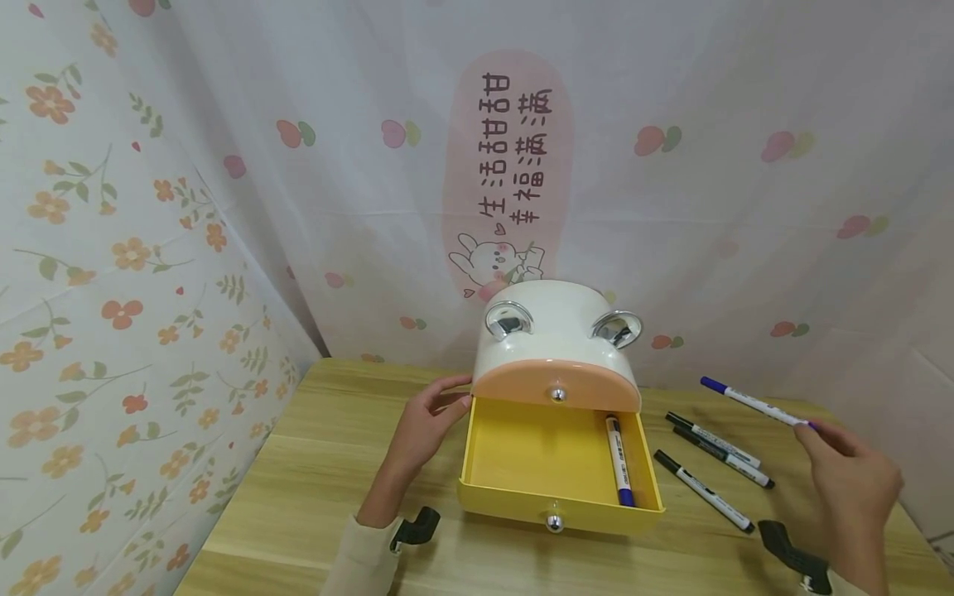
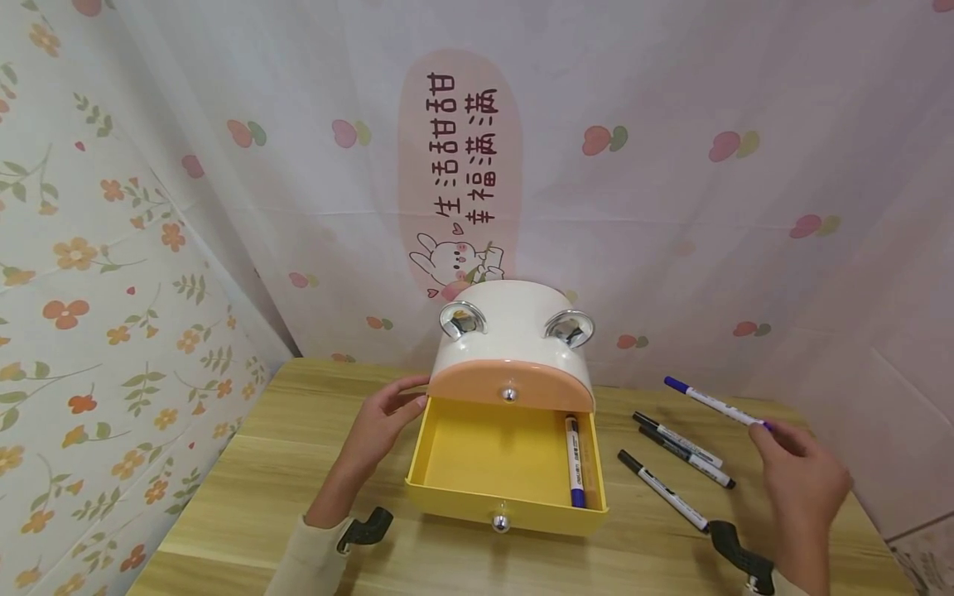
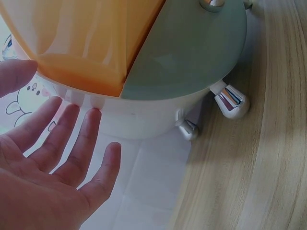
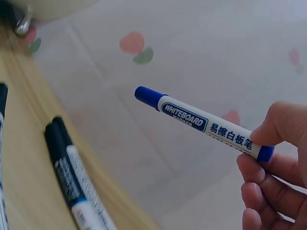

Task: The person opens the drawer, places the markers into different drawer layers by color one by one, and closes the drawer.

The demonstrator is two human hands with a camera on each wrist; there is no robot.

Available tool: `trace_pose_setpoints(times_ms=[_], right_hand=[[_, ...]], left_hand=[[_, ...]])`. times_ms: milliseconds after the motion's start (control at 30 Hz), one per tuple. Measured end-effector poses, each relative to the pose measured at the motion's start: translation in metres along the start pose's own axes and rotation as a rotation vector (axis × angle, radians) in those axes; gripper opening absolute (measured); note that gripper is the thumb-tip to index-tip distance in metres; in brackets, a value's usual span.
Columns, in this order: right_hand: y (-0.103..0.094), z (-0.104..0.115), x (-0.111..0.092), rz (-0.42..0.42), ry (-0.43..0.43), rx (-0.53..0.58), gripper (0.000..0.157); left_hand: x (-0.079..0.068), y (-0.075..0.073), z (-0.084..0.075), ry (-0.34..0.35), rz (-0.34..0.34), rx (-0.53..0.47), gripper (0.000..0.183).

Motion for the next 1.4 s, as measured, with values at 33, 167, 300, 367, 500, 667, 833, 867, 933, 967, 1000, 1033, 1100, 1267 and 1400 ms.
trace_pose_setpoints(times_ms=[33,167,300,367,500,667,833,867,933,967,1000,1033,1100,1267,1400], right_hand=[[0.001,0.003,-0.002,-0.001,0.0,0.015,0.038],[0.003,0.016,-0.013,-0.017,-0.044,0.052,0.036],[0.004,0.027,-0.023,-0.01,-0.057,0.122,0.03],[0.003,0.034,-0.029,-0.02,-0.069,0.141,0.027],[0.002,0.045,-0.042,-0.039,-0.109,0.146,0.026],[0.001,0.056,-0.058,-0.049,-0.16,0.137,0.028],[-0.002,0.065,-0.068,-0.058,-0.204,0.128,0.029],[-0.002,0.067,-0.071,-0.062,-0.218,0.119,0.029],[-0.004,0.07,-0.076,-0.064,-0.243,0.117,0.029],[-0.005,0.072,-0.079,-0.063,-0.255,0.121,0.03],[-0.005,0.074,-0.082,-0.067,-0.279,0.124,0.03],[-0.006,0.076,-0.086,-0.071,-0.297,0.124,0.029],[-0.007,0.08,-0.093,-0.08,-0.345,0.122,0.029],[-0.011,0.09,-0.11,-0.102,-0.406,0.125,0.028],[-0.014,0.094,-0.123,-0.091,-0.387,0.151,0.028]], left_hand=[[0.0,0.0,0.0,-0.003,-0.001,-0.001,0.032],[0.0,0.0,0.001,0.005,0.001,-0.011,0.033],[-0.001,0.0,0.001,0.011,0.008,-0.011,0.034],[-0.001,-0.001,0.001,0.013,0.009,-0.009,0.035],[-0.001,-0.001,0.001,0.007,0.008,0.001,0.035],[-0.001,-0.001,0.003,-0.005,0.005,-0.003,0.035],[0.001,0.0,0.003,-0.006,0.005,-0.006,0.034],[0.001,0.0,0.004,-0.005,0.005,-0.006,0.034],[0.001,0.0,0.003,-0.005,0.006,-0.01,0.034],[0.001,0.0,0.003,-0.006,0.005,-0.011,0.034],[0.0,0.0,0.003,-0.005,0.005,-0.01,0.034],[0.0,0.0,0.003,-0.004,0.006,-0.009,0.034],[0.0,0.0,0.003,-0.001,0.007,-0.005,0.034],[0.0,0.0,0.002,0.004,0.01,0.001,0.034],[-0.001,0.0,0.001,0.005,0.01,-0.001,0.034]])
Point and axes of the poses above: each hand's wrist, its own x-axis towards the middle knuckle, its own y-axis out of the palm, z = x × y, the point moved 5 cm from there along x, towards the middle knuckle, and after that the axes turned 8 degrees about y, right-handed, at the moved point
